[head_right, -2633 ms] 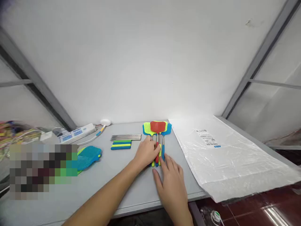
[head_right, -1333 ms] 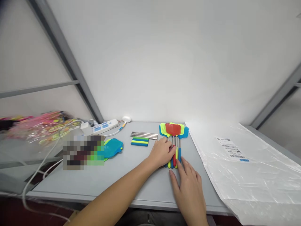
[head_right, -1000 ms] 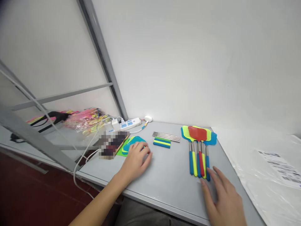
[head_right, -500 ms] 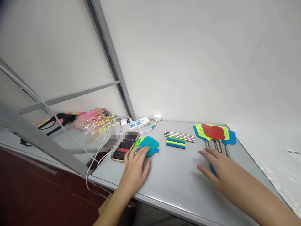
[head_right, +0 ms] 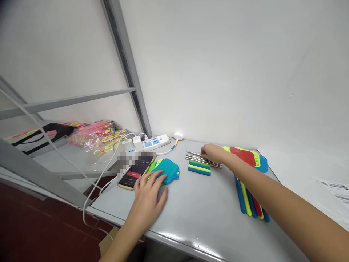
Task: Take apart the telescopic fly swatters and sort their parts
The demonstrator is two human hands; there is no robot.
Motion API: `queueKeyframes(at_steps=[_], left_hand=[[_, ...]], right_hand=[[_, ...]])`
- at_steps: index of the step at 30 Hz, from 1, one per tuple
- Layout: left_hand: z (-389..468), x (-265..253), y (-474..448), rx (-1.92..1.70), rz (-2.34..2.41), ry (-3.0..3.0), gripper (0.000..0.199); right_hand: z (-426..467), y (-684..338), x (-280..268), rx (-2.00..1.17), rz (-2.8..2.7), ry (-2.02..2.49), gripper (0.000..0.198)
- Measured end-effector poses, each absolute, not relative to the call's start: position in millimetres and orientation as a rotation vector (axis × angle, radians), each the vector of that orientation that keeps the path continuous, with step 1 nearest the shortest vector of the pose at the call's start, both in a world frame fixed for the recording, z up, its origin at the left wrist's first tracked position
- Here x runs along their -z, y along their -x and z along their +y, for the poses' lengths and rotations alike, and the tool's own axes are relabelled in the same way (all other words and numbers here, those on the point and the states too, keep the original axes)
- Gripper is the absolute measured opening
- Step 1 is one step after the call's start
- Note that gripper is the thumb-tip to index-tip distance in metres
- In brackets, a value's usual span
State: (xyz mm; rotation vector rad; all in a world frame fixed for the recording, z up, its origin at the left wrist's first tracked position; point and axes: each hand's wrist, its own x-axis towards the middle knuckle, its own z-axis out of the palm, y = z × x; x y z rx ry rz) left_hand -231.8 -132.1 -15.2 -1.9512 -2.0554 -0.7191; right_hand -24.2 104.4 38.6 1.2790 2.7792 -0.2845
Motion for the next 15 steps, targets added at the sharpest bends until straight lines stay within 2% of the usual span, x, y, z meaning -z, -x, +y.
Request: queueKeyframes(at_steps=[5,11,15], left_hand=[[-131.4,13.9,230.5,0.674,-2.061,1.963,0.028],[-130.1,13.0,230.3,0.65,-2.036,1.968,0.027],[-129.2,13.1,230.1,0.652,-2.006,1.972,0.027]], right_hand=[[112.1,30.9,-37.4,0.223,2.723,-1.294,0.028],[95.2,17.8,-67.1,0.055,2.848,-1.41,0.032],[60.6,2.7,-72.6,0.015,2.858,-1.319,0.027]])
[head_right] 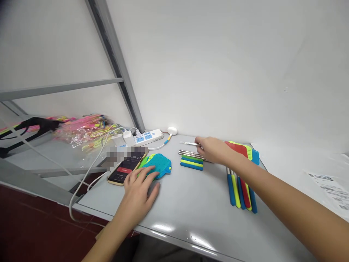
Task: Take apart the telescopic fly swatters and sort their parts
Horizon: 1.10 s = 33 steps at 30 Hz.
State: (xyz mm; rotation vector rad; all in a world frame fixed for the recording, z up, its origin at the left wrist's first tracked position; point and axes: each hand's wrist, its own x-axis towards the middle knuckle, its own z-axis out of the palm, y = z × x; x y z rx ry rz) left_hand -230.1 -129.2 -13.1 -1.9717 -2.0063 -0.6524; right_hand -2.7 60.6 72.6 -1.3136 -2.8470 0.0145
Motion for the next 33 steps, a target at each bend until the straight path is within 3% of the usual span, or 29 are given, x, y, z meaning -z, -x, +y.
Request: queueKeyframes(at_steps=[9,23,33], left_hand=[[-129.7,12.3,229.6,0.681,-1.942,2.009,0.022],[-135.8,2.7,224.6,0.695,-1.746,2.128,0.018],[-125.5,12.8,227.7,0.618,-1.919,1.886,0.033]], right_hand=[[15.3,1.1,-38.6,0.105,-3.004,1.258,0.015],[6.5,-10.6,-52.7,0.055,-2.865,1.31,0.009],[-61.8,-81.7,-89.8,-0.309,-2.528,1.352,0.01]])
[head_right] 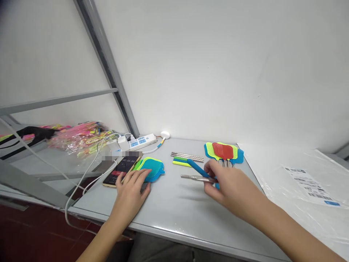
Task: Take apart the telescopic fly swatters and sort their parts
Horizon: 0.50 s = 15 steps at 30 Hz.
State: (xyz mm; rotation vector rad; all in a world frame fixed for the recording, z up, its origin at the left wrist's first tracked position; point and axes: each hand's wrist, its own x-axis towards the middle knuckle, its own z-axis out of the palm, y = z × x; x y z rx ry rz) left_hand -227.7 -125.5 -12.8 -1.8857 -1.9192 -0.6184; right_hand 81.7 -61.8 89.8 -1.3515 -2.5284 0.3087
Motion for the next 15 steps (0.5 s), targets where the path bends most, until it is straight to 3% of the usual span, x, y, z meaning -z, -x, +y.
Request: queueKeyframes(at_steps=[8,15], left_hand=[[-120.7,11.8,229.6,0.549,-1.788,1.9,0.016],[-130.2,-8.2,204.9,0.987,-1.299,1.825,0.023]], right_hand=[[-120.2,-145.3,-26.6,-0.444,-2.136,1.376,0.025],[-127.3,-155.4,-3.7,-0.195,-1.864,1.382,0.024]])
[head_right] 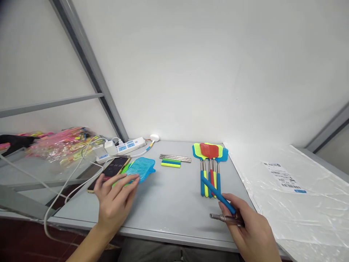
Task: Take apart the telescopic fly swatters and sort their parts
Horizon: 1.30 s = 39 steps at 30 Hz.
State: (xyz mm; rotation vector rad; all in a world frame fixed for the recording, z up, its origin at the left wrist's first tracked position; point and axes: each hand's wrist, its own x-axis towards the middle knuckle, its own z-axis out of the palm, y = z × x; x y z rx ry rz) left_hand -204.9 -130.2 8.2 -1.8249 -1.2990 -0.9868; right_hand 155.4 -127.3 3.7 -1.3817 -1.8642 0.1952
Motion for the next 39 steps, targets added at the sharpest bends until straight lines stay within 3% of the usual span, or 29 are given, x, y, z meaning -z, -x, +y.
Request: queueKeyframes(at_steps=[6,10,14,18,19,21,23,25,29,32,39], left_hand=[[-128.2,4.2,141.5,0.89,-1.248,2.274,0.011],[-121.5,12.7,132.2,0.773,-1.471,2.531,0.006],[-123.0,6.4,137.2,0.749,-1.637,2.688,0.021],[-127.9,2.5,136.8,0.822,-1.504,2.697,0.057],[-129.0,3.3,136.5,0.835,-1.446,2.71,0.056],[-130.6,6.4,137.1,0.849,-1.357,2.741,0.035],[-131.8,10.2,139.1,0.888,-1.344,2.725,0.022],[-133.0,13.0,141.7,0.942,-1.414,2.659,0.023],[-135.6,13.8,143.1,0.814,-1.503,2.669,0.022],[-136.2,13.5,141.5,0.707,-1.5,2.667,0.022],[-134.5,15.1,141.0,0.686,-1.554,2.604,0.02]], right_hand=[[-132.3,-147.5,-1.6,-0.194,-1.948,1.23,0.016],[-129.7,-145.8,3.2,-0.288,-2.094,1.121,0.019],[-125.6,-137.0,4.1,-0.311,-2.183,1.03,0.032],[-122.4,-109.2,-12.1,-0.484,-2.316,0.91,0.039],[-120.9,-99.7,-18.1,-0.59,-2.343,0.894,0.04],[-116.1,-79.5,-29.5,-0.853,-2.34,0.847,0.039],[-109.5,-60.7,-38.6,-1.074,-2.208,0.826,0.026],[-102.2,-46.7,-45.9,-1.265,-1.954,0.85,0.01],[-89.6,-36.9,-63.7,-1.62,-1.213,0.646,0.032],[-83.9,-36.2,-77.1,-1.653,-0.822,0.447,0.035],[-86.6,-19.2,-65.0,-1.64,-0.681,0.42,0.04]])
